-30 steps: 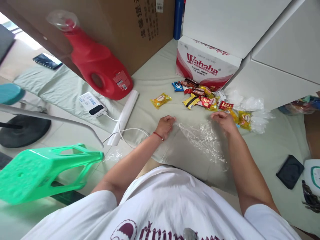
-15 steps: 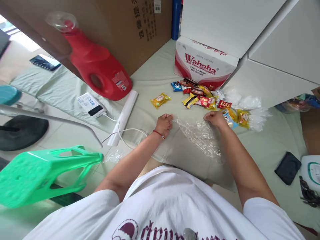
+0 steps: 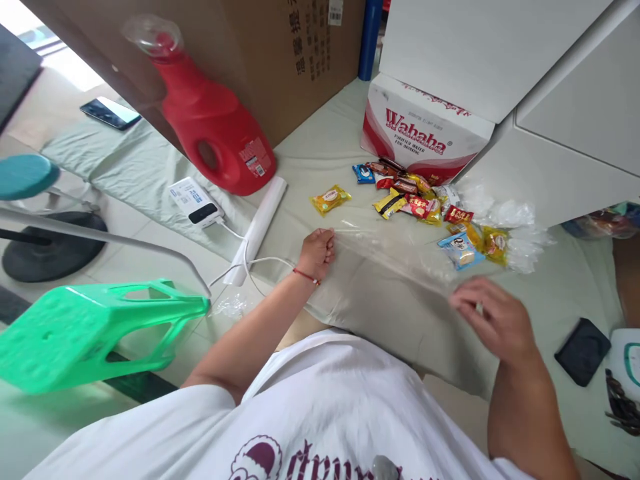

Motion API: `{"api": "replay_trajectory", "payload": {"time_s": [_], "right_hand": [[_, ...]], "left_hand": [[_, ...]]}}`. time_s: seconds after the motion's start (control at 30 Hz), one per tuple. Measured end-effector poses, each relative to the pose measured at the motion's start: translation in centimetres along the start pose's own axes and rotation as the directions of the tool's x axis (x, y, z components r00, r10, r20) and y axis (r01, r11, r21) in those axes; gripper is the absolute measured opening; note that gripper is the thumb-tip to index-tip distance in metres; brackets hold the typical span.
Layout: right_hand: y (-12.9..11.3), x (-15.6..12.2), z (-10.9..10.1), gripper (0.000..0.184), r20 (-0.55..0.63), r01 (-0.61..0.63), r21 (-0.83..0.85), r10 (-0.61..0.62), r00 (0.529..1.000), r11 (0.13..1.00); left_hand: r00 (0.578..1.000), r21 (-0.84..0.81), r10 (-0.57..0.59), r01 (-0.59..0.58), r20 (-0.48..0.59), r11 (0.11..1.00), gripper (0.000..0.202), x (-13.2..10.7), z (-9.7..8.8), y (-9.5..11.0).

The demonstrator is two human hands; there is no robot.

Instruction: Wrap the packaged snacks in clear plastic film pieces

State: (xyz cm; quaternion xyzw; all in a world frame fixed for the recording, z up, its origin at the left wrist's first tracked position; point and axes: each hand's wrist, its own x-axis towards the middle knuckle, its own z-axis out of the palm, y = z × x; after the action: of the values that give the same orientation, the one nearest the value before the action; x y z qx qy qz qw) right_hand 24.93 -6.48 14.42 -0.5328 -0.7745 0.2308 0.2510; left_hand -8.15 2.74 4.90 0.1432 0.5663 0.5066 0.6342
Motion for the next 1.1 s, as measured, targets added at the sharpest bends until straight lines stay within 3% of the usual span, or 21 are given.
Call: {"api": "replay_trajectory", "payload": {"time_s": [0.1,0.23,0.3,0.37,0.4,0.47,0.5,0.53,0.57,0.6,0.63,0.67,0.73,0.77,0.9,1.0,1.1], "right_hand": [[0.8,-4.6,3.4,0.023,0.126,-0.015,0.107,0.002,0.992,0.994],[2.4,-8.0,7.3,0.024,0.118,-0.068,0.141,0.052,0.992,0.988],[2.9,-9.0,8.0,0.024,0.107,-0.1,0.144,0.085,0.991,0.985],[3.2,-9.5,8.0,0.024,0.103,-0.116,0.147,0.102,0.989,0.982],[3.3,-9.6,7.9,0.024,0.103,-0.119,0.147,0.104,0.989,0.982],[3.4,-9.6,7.5,0.026,0.112,-0.123,0.14,0.107,0.988,0.983],[3.5,-9.5,7.3,0.027,0.12,-0.126,0.133,0.11,0.987,0.983],[3.5,-9.4,7.0,0.028,0.128,-0.126,0.125,0.11,0.986,0.984],[3.5,-9.4,6.8,0.03,0.137,-0.126,0.119,0.109,0.985,0.985],[3.6,-9.6,6.6,0.03,0.14,-0.123,0.112,0.107,0.984,0.986],[3.7,-9.9,6.4,0.03,0.135,-0.12,0.107,0.105,0.985,0.987],[3.8,-10.4,6.3,0.029,0.125,-0.119,0.101,0.106,0.986,0.988],[4.3,-11.9,6.2,0.027,0.095,-0.136,0.091,0.128,0.987,0.986],[4.6,-12.7,6.1,0.026,0.083,-0.152,0.087,0.145,0.986,0.985],[5.3,-14.9,5.4,0.027,0.172,-0.215,0.113,0.194,0.966,0.97],[5.2,-12.7,3.5,0.023,0.229,-0.248,0.145,0.212,0.95,0.958],[5.2,-6.1,1.8,0.023,0.054,-0.22,0.078,0.216,0.975,0.972]], "left_hand": [[1.0,0.027,-0.031,0.031,-0.007,0.999,0.026,-1.8,-1.9,-1.1],[0.992,0.103,-0.065,0.076,-0.107,0.992,0.027,-4.0,-4.4,-2.5],[0.977,0.195,0.053,-0.011,-0.207,0.981,0.03,-5.6,-5.2,-2.4],[0.906,0.392,0.342,-0.228,-0.25,0.891,0.03,-7.5,-5.1,-1.8],[0.842,0.501,0.504,-0.357,-0.192,0.788,0.027,-8.5,-4.6,-1.4],[0.717,0.621,0.687,-0.594,0.12,0.512,0.016,-9.7,-2.7,-0.7],[0.66,0.607,0.675,-0.696,0.329,0.384,0.012,-9.9,-1.3,-0.6],[0.597,0.555,0.586,-0.783,0.548,0.28,0.013,-9.5,0.2,-0.8],[0.535,0.514,0.478,-0.837,0.697,0.187,0.017,-8.7,1.8,-1.2],[0.502,0.506,0.382,-0.857,0.776,0.096,0.023,-7.6,3.3,-1.7],[0.494,0.514,0.288,-0.858,0.82,0.008,0.028,-6.1,4.6,-2.5],[0.524,0.549,0.222,-0.833,0.822,-0.068,0.033,-4.4,5.6,-3.3],[0.63,0.653,0.172,-0.735,0.757,-0.184,0.042,-1.3,6.3,-4.9],[0.653,0.673,0.163,-0.705,0.739,-0.224,0.045,0.0,6.2,-5.5],[0.648,0.678,0.212,-0.662,0.732,-0.319,0.053,1.7,3.7,-6.5],[0.646,0.682,0.232,-0.642,0.728,-0.351,0.055,1.3,2.2,-6.1],[0.641,0.66,0.197,-0.648,0.742,-0.381,0.056,1.0,1.4,-5.8]]}}
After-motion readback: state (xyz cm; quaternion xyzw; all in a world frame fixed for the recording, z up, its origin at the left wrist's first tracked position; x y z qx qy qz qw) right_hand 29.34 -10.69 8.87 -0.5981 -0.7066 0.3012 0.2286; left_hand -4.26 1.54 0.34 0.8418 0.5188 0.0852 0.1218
